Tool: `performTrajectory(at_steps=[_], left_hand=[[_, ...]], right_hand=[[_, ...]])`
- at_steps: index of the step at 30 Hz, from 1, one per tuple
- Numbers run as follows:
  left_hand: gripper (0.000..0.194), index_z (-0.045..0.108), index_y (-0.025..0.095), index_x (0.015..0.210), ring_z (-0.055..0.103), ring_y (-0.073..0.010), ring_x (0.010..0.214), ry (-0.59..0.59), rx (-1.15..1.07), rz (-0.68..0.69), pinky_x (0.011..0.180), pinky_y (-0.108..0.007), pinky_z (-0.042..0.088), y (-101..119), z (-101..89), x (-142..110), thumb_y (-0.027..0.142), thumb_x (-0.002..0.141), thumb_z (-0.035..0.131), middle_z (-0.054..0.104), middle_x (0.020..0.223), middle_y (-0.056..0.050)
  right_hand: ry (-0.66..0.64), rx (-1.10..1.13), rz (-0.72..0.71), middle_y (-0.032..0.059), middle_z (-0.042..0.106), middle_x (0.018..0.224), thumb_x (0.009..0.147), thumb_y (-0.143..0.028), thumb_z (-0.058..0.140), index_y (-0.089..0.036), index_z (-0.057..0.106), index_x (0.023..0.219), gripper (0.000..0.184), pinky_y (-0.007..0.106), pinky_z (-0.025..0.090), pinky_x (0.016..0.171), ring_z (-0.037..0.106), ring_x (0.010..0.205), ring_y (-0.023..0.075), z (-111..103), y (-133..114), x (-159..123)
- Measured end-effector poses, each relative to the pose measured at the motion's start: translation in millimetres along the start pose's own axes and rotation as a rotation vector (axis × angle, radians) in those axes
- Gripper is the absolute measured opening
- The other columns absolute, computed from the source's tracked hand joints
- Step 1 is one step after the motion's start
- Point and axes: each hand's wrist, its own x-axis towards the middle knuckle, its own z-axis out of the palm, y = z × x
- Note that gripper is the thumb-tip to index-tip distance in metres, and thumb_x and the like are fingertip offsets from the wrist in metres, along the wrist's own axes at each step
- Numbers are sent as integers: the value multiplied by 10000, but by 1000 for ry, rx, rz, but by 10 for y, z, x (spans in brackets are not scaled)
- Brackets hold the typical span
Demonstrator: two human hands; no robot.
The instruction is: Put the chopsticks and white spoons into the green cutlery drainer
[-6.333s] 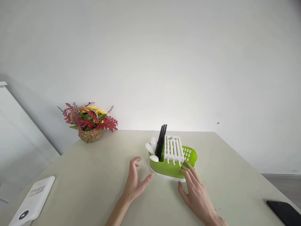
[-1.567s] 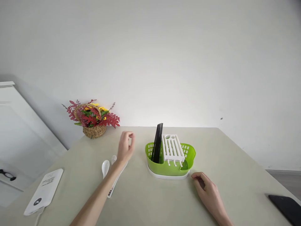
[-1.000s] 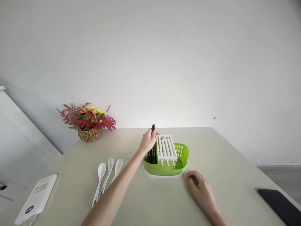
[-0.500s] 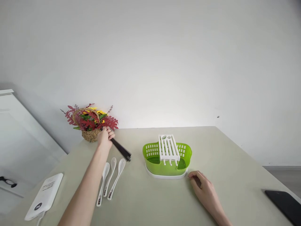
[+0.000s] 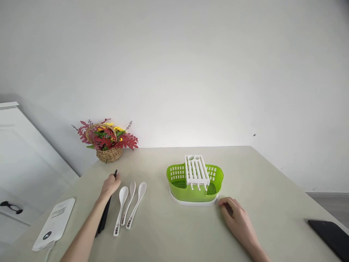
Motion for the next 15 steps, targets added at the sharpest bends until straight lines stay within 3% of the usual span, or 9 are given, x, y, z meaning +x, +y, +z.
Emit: performTrajectory(at_steps=[3, 6, 10, 13, 15], left_hand=[[349, 678, 157, 1102, 731, -396, 981, 37, 103, 64, 795, -453, 562, -88, 99, -47, 389, 893, 521, 775, 947, -188], [332, 694, 167, 1098, 690, -385, 1113, 67, 162, 166, 918, -457, 537, -164, 167, -127, 356, 877, 534, 754, 1104, -188], [412, 697, 90, 1126, 579, -476, 1236, 181, 208, 222, 1004, -567, 464, -204, 235, -208, 369, 857, 557, 647, 1252, -286], [446, 652, 93, 1199, 537, -464, 1271, 292, 196, 254, 1007, -592, 448, -60, 262, -246, 400, 909, 508, 610, 1297, -281], [386, 631, 129, 1192, 539, -410, 1273, 367, 121, 382, 1038, -576, 434, 187, 251, -322, 380, 935, 490, 637, 1259, -232]], right_hand=[[0, -7, -3, 35, 696, 968, 944, -346, 449, -271, 632, 943, 198, 368, 490, 842, 627, 937, 239, 1, -4, 2], [1, -8, -1, 34, 697, 964, 939, -342, 454, -272, 631, 938, 190, 365, 489, 838, 629, 936, 239, -3, -12, 3], [6, -3, -9, 30, 703, 964, 930, -341, 463, -274, 634, 940, 184, 362, 492, 846, 635, 939, 238, -7, -9, 6], [5, -11, -12, 30, 703, 962, 933, -346, 463, -273, 637, 935, 189, 363, 494, 846, 637, 935, 236, -4, 1, 9], [6, -14, -10, 33, 702, 966, 936, -351, 462, -272, 638, 932, 192, 364, 496, 844, 638, 936, 237, -1, 4, 9]])
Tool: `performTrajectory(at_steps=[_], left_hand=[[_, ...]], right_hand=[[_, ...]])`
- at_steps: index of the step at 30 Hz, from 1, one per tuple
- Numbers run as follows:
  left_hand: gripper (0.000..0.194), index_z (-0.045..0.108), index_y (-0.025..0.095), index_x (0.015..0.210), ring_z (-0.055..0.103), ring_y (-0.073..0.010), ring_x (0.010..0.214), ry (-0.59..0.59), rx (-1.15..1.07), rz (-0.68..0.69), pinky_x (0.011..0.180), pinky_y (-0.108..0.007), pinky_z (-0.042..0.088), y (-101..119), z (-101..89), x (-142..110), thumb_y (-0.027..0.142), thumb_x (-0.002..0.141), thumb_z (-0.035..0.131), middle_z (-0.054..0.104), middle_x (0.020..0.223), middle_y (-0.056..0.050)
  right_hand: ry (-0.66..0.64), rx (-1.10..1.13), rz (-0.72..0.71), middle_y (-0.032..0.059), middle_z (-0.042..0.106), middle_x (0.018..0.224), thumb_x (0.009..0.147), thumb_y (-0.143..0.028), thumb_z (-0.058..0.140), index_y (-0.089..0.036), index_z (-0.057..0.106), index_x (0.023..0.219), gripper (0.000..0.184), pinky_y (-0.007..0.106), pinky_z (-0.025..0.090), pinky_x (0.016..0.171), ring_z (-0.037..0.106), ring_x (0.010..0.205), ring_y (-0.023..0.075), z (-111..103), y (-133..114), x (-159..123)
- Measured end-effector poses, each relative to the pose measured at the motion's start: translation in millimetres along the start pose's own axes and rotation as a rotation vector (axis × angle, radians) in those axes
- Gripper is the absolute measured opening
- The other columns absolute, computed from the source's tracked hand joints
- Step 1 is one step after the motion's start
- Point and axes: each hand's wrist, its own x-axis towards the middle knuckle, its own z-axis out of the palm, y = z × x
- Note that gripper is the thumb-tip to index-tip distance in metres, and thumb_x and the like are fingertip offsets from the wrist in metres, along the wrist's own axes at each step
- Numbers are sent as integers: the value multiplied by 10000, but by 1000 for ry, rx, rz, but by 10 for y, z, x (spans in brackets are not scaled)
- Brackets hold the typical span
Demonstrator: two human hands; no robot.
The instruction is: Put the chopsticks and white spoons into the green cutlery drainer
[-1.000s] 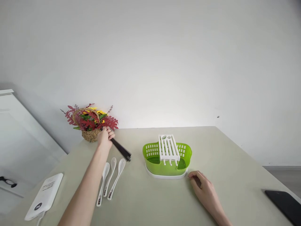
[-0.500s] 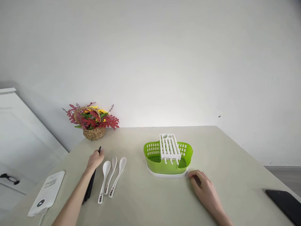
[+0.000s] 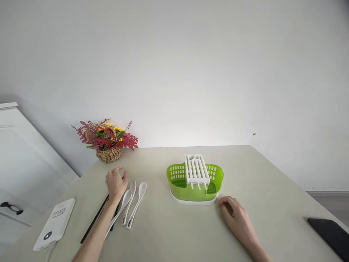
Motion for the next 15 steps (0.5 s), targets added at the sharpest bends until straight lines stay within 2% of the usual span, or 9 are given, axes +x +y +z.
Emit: performTrajectory(at_steps=[2, 4, 7, 9, 12, 13, 15], left_hand=[[305, 617, 155, 1151, 574, -357, 1222, 72, -169, 215, 1069, -552, 425, 395, -121, -1, 351, 956, 490, 671, 1180, -188], [248, 605, 186, 1130, 608, -306, 1162, 81, -351, 425, 1080, -515, 437, 901, -314, -89, 352, 995, 479, 684, 1152, -147], [212, 602, 224, 1158, 608, -257, 1201, -11, -519, 649, 1099, -470, 447, 1699, -656, -437, 354, 1030, 494, 686, 1190, -99], [280, 572, 227, 1260, 586, -251, 1272, -105, -552, 746, 1115, -455, 454, 2131, -831, -777, 381, 1041, 494, 674, 1278, -106], [554, 438, 182, 1472, 458, -325, 1447, -146, -459, 825, 1182, -541, 399, 2519, -911, -1271, 487, 1017, 517, 556, 1501, -170], [625, 406, 164, 1510, 417, -350, 1481, -143, -404, 855, 1196, -567, 379, 2584, -890, -1389, 517, 1008, 524, 515, 1545, -184], [634, 389, 145, 1538, 380, -363, 1509, -122, -303, 889, 1222, -582, 343, 2639, -808, -1516, 491, 1020, 509, 462, 1598, -179]], right_hand=[[6, 1, 7, 34, 705, 978, 939, -357, 460, -274, 641, 936, 199, 365, 498, 850, 642, 941, 236, 1, -2, -3], [11, 1, 14, 30, 708, 983, 940, -361, 460, -277, 647, 939, 205, 364, 501, 851, 647, 940, 234, 1, -7, -8], [15, 1, 16, 26, 711, 970, 938, -359, 467, -278, 654, 933, 204, 358, 504, 841, 650, 930, 231, 1, -10, -12], [12, 5, 9, 29, 713, 971, 936, -350, 471, -275, 654, 935, 198, 361, 503, 849, 649, 935, 233, 2, -7, -9], [-3, 14, -6, 41, 711, 981, 944, -340, 460, -269, 646, 947, 199, 375, 498, 867, 644, 944, 240, 8, 5, 0], [-7, 16, -9, 43, 709, 979, 948, -340, 454, -267, 642, 949, 202, 378, 496, 869, 642, 946, 242, 10, 10, 3], [-10, 17, -11, 46, 705, 971, 953, -343, 445, -266, 635, 946, 205, 382, 495, 869, 638, 947, 245, 12, 16, 6]])
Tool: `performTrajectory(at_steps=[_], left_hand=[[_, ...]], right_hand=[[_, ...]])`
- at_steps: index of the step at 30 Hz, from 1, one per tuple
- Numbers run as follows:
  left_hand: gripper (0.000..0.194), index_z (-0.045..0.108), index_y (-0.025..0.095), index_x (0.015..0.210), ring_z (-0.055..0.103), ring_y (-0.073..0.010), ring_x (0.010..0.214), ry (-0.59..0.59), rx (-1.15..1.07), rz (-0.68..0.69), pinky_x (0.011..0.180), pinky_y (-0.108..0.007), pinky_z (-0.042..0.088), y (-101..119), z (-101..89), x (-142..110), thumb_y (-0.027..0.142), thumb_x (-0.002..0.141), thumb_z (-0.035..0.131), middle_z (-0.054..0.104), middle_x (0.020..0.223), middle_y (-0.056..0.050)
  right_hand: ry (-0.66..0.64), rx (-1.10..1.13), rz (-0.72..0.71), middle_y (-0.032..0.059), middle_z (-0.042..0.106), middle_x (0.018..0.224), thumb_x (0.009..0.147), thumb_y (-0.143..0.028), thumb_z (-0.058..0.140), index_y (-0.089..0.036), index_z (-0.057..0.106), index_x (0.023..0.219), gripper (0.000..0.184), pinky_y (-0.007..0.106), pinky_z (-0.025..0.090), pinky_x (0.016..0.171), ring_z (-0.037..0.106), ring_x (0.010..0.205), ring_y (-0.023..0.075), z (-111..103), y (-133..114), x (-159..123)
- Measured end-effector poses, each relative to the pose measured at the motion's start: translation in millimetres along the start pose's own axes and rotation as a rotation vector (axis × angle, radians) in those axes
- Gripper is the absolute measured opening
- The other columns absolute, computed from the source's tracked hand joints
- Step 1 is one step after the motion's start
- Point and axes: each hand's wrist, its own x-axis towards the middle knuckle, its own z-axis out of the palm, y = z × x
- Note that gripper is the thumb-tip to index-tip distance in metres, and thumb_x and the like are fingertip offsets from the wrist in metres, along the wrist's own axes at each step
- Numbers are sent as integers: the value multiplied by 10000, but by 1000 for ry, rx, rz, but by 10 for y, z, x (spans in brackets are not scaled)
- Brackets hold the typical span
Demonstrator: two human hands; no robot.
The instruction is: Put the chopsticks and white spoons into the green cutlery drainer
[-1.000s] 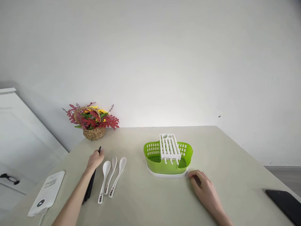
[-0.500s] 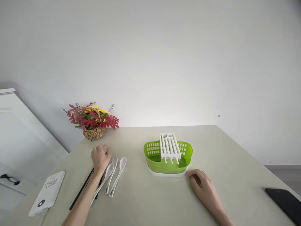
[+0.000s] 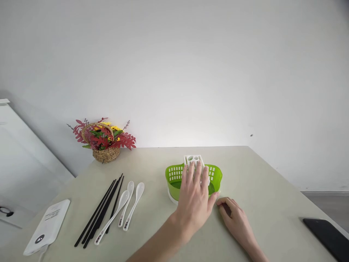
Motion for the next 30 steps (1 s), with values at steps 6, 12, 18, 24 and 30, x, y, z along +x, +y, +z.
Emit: performTrajectory(at_steps=[6, 12, 18, 24, 30], left_hand=[[519, 420, 233, 1553, 452, -300, 1477, 3, 25, 8, 1225, -557, 356, -420, 74, 63, 316, 1042, 454, 520, 1573, -103], [510, 477, 254, 1531, 447, -297, 1479, 74, 86, -122, 1173, -508, 410, -1190, -117, -7, 228, 1024, 432, 549, 1546, -94], [484, 531, 204, 1486, 445, -306, 1472, 93, 207, -241, 1176, -493, 380, -2029, -264, -169, 265, 1024, 398, 548, 1542, -109], [509, 512, 194, 1490, 406, -318, 1488, 82, 278, -385, 1165, -499, 364, -2553, -377, -264, 287, 1021, 337, 526, 1557, -114], [499, 493, 180, 1483, 199, -360, 1577, 201, 328, -419, 1252, -596, 169, -2460, -376, -391, 271, 1001, 403, 450, 1609, -133]], right_hand=[[8, -16, 17, 51, 700, 940, 943, -354, 446, -260, 639, 933, 215, 374, 498, 834, 644, 898, 244, -10, -19, -12], [9, -42, 53, 39, 698, 921, 940, -366, 446, -272, 658, 921, 233, 352, 504, 768, 640, 839, 227, -30, -53, -27], [-23, -43, 89, 44, 703, 977, 952, -375, 443, -281, 663, 955, 239, 352, 505, 762, 642, 859, 225, -30, -23, -37], [-18, -47, 74, 43, 695, 959, 952, -370, 438, -278, 653, 947, 234, 348, 497, 744, 639, 851, 225, -10, -3, -31], [-15, -42, 61, 38, 692, 962, 954, -366, 438, -281, 649, 947, 228, 358, 501, 785, 645, 875, 226, -4, 3, -33]])
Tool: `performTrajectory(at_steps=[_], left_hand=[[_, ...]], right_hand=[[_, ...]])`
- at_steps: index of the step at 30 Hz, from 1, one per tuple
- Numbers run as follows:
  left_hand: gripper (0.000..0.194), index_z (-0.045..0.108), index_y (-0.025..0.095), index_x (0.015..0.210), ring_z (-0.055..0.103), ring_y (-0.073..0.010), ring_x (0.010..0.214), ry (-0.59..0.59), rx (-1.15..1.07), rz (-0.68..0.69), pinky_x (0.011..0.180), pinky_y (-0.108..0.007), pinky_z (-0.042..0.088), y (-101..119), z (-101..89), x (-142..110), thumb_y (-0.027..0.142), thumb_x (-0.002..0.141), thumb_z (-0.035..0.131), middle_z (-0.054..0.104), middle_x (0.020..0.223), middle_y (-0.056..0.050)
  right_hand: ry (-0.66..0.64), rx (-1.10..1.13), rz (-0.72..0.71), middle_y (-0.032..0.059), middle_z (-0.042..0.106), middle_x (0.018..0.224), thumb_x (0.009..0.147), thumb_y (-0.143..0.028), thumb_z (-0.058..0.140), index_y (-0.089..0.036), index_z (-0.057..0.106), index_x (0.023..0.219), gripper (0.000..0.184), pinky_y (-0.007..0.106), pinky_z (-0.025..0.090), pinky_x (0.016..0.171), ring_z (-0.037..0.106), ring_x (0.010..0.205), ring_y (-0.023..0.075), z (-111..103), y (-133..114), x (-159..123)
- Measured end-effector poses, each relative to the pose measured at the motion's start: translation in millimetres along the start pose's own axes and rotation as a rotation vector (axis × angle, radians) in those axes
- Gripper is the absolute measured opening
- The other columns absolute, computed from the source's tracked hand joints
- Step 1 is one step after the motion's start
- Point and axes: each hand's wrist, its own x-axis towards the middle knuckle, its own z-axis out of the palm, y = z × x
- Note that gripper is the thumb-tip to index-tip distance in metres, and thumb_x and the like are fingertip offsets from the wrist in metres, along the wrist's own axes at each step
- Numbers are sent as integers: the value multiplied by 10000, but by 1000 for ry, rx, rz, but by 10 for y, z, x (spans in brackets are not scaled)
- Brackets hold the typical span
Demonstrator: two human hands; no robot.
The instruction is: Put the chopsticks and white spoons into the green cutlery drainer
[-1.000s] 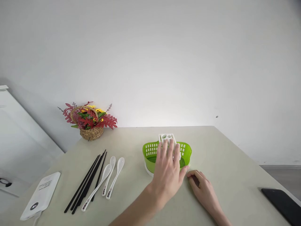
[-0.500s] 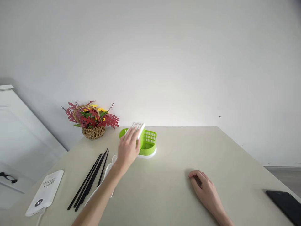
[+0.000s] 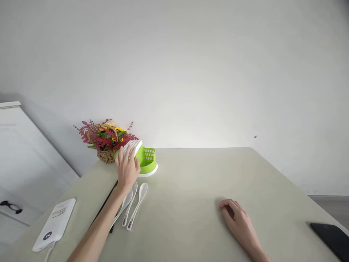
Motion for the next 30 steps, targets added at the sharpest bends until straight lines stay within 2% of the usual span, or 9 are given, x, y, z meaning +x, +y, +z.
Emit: performTrajectory(at_steps=[3, 7, 10, 12, 13, 15, 20, 25, 30], left_hand=[[475, 503, 195, 1457, 225, -338, 1572, 11, -106, 102, 1252, -596, 208, 242, 17, -241, 225, 984, 456, 440, 1610, -128], [337, 628, 233, 1265, 549, -286, 1345, -94, -384, 164, 1129, -482, 436, 705, 200, -650, 167, 967, 485, 624, 1364, -134], [252, 657, 236, 1140, 708, -199, 951, -307, -653, 87, 868, -335, 558, 1063, 404, -897, 202, 990, 458, 718, 1094, -81], [226, 673, 235, 1079, 696, -152, 726, -506, -803, 21, 698, -262, 541, 1254, 522, -1005, 241, 997, 462, 750, 920, -30], [219, 686, 237, 1055, 679, -141, 664, -589, -843, 6, 653, -247, 522, 1325, 567, -1043, 249, 990, 477, 754, 851, -9], [215, 716, 241, 1027, 658, -138, 623, -674, -850, 4, 630, -242, 499, 1414, 622, -1098, 241, 962, 511, 754, 776, 12], [242, 715, 240, 1031, 651, -158, 677, -619, -768, 46, 666, -273, 495, 1438, 589, -1187, 201, 951, 490, 744, 810, -12], [249, 695, 253, 1026, 656, -206, 806, -555, -682, 220, 787, -336, 517, 1471, 517, -1244, 120, 897, 528, 704, 795, -26], [252, 670, 248, 1034, 643, -201, 817, -562, -652, 231, 819, -342, 508, 1493, 513, -1236, 91, 906, 521, 688, 805, -16]], right_hand=[[-5, -12, 15, 34, 696, 971, 956, -375, 441, -290, 651, 953, 227, 351, 498, 761, 641, 882, 228, -12, -18, -12], [15, -12, 0, 37, 704, 953, 951, -367, 456, -283, 663, 945, 223, 345, 502, 752, 643, 851, 221, -28, -50, -27], [30, -5, -17, 40, 712, 937, 943, -364, 469, -277, 676, 938, 225, 336, 508, 738, 653, 833, 220, -32, -61, -31], [29, -5, -20, 41, 713, 941, 944, -372, 468, -277, 674, 937, 227, 334, 511, 735, 659, 846, 223, -35, -66, -32], [27, -8, -19, 41, 712, 941, 947, -378, 464, -277, 669, 936, 228, 335, 512, 739, 660, 853, 225, -37, -70, -33], [22, -17, -16, 43, 708, 942, 957, -384, 454, -277, 660, 939, 233, 339, 512, 745, 657, 858, 227, -44, -81, -35], [29, -33, -4, 39, 710, 927, 956, -395, 462, -290, 654, 922, 222, 343, 521, 745, 658, 835, 232, -41, -91, -32], [49, -34, -31, 33, 704, 891, 951, -402, 462, -298, 651, 901, 222, 335, 516, 705, 649, 790, 231, -9, -85, -20], [53, -35, -37, 33, 707, 889, 948, -393, 465, -291, 658, 896, 225, 328, 525, 727, 656, 803, 223, -8, -86, -9]])
